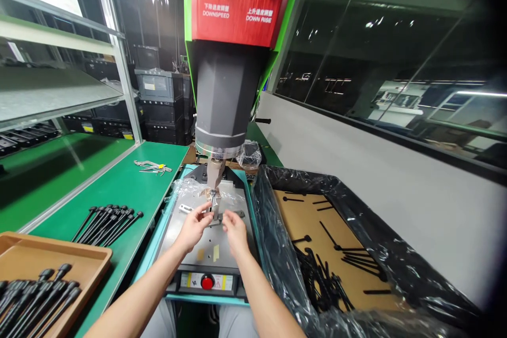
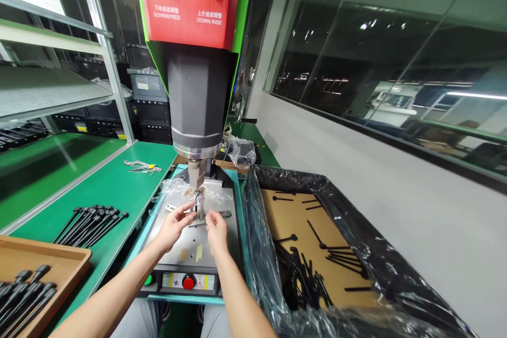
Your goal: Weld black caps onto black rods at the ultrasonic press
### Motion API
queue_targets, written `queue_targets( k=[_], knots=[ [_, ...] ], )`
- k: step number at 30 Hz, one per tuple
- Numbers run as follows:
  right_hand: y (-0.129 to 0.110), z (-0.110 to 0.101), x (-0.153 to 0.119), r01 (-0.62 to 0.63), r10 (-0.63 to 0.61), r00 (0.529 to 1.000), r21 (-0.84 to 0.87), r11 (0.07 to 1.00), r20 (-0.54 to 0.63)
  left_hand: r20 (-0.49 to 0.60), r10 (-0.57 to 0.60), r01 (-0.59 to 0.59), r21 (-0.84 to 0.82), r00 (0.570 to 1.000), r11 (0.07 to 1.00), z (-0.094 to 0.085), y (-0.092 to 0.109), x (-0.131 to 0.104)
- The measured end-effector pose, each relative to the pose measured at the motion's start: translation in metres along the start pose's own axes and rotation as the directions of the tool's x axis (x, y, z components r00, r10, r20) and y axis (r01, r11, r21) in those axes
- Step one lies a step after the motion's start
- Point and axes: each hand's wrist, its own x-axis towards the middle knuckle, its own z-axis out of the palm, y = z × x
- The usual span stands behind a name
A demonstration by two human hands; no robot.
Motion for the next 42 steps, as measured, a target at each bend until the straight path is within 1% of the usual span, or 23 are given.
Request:
queue_targets(
  k=[4,7,11,13,14,16,19,20,22,24,26,29,32,33,35,37,39,41,42],
  knots=[
    [0.024,-0.031,-0.053,-0.155,0.149,0.987,0.115,0.981,0.055,-0.001,-0.002,0.002,0.043,1.0,0.999,-0.004,-0.007,-0.009],
    [0.036,-0.052,-0.083,-0.205,0.197,0.977,0.121,0.971,0.077,-0.033,-0.013,0.014,0.022,0.999,1.0,-0.008,-0.009,-0.017],
    [0.045,-0.077,-0.107,-0.237,0.234,0.971,0.084,0.968,0.048,-0.06,-0.061,0.061,-0.012,0.996,0.998,-0.012,-0.008,-0.031],
    [0.052,-0.088,-0.114,-0.241,0.24,0.97,0.043,0.969,0.045,-0.084,-0.098,0.098,-0.004,0.992,0.995,-0.018,-0.012,-0.043],
    [0.056,-0.093,-0.117,-0.244,0.243,0.969,0.011,0.97,0.049,-0.088,-0.121,0.122,0.001,0.989,0.993,-0.022,-0.017,-0.051],
    [0.068,-0.103,-0.122,-0.24,0.245,0.968,-0.086,0.967,0.055,-0.054,-0.174,0.175,0.017,0.983,0.984,-0.035,-0.034,-0.07],
    [0.088,-0.117,-0.128,-0.169,0.183,0.982,-0.242,0.955,0.037,0.046,-0.26,0.257,0.063,0.965,0.964,-0.061,-0.073,-0.1],
    [0.094,-0.12,-0.129,-0.139,0.151,0.988,-0.275,0.951,0.025,0.049,-0.29,0.285,0.085,0.956,0.955,-0.07,-0.086,-0.109],
    [0.103,-0.125,-0.13,-0.092,0.099,0.995,-0.308,0.947,0.005,0.006,-0.322,0.319,0.131,0.947,0.939,-0.086,-0.108,-0.122],
    [0.108,-0.128,-0.129,-0.098,0.104,0.995,-0.32,0.942,0.001,-0.059,-0.342,0.347,0.166,0.938,0.923,-0.098,-0.121,-0.13],
    [0.11,-0.128,-0.127,-0.147,0.155,0.988,-0.318,0.937,0.002,-0.106,-0.378,0.391,0.172,0.92,0.904,-0.104,-0.123,-0.131],
    [0.11,-0.125,-0.123,-0.199,0.202,0.979,-0.288,0.937,-0.019,-0.138,-0.467,0.483,0.131,0.874,0.866,-0.103,-0.115,-0.126],
    [0.112,-0.12,-0.12,-0.191,0.184,0.982,-0.254,0.948,-0.05,-0.148,-0.577,0.592,0.093,0.803,0.801,-0.1,-0.104,-0.118],
    [0.112,-0.119,-0.12,-0.195,0.184,0.981,-0.244,0.95,-0.064,-0.149,-0.6,0.615,0.088,0.786,0.784,-0.1,-0.101,-0.116],
    [0.111,-0.117,-0.12,-0.204,0.189,0.978,-0.226,0.953,-0.089,-0.152,-0.618,0.634,0.088,0.771,0.769,-0.103,-0.096,-0.114],
    [0.103,-0.113,-0.123,-0.235,0.224,0.971,-0.203,0.95,-0.079,-0.129,-0.637,0.649,0.095,0.76,0.755,-0.105,-0.094,-0.116],
    [0.085,-0.105,-0.129,-0.293,0.3,0.954,-0.193,0.937,0.011,-0.046,-0.672,0.672,0.123,0.739,0.73,-0.104,-0.093,-0.123],
    [0.055,-0.09,-0.138,-0.334,0.367,0.911,-0.184,0.924,0.189,0.076,-0.688,0.671,0.163,0.722,0.723,-0.093,-0.094,-0.133],
    [0.037,-0.081,-0.144,-0.328,0.364,0.881,-0.166,0.93,0.301,0.147,-0.687,0.665,0.172,0.712,0.726,-0.084,-0.095,-0.139]
  ],
)
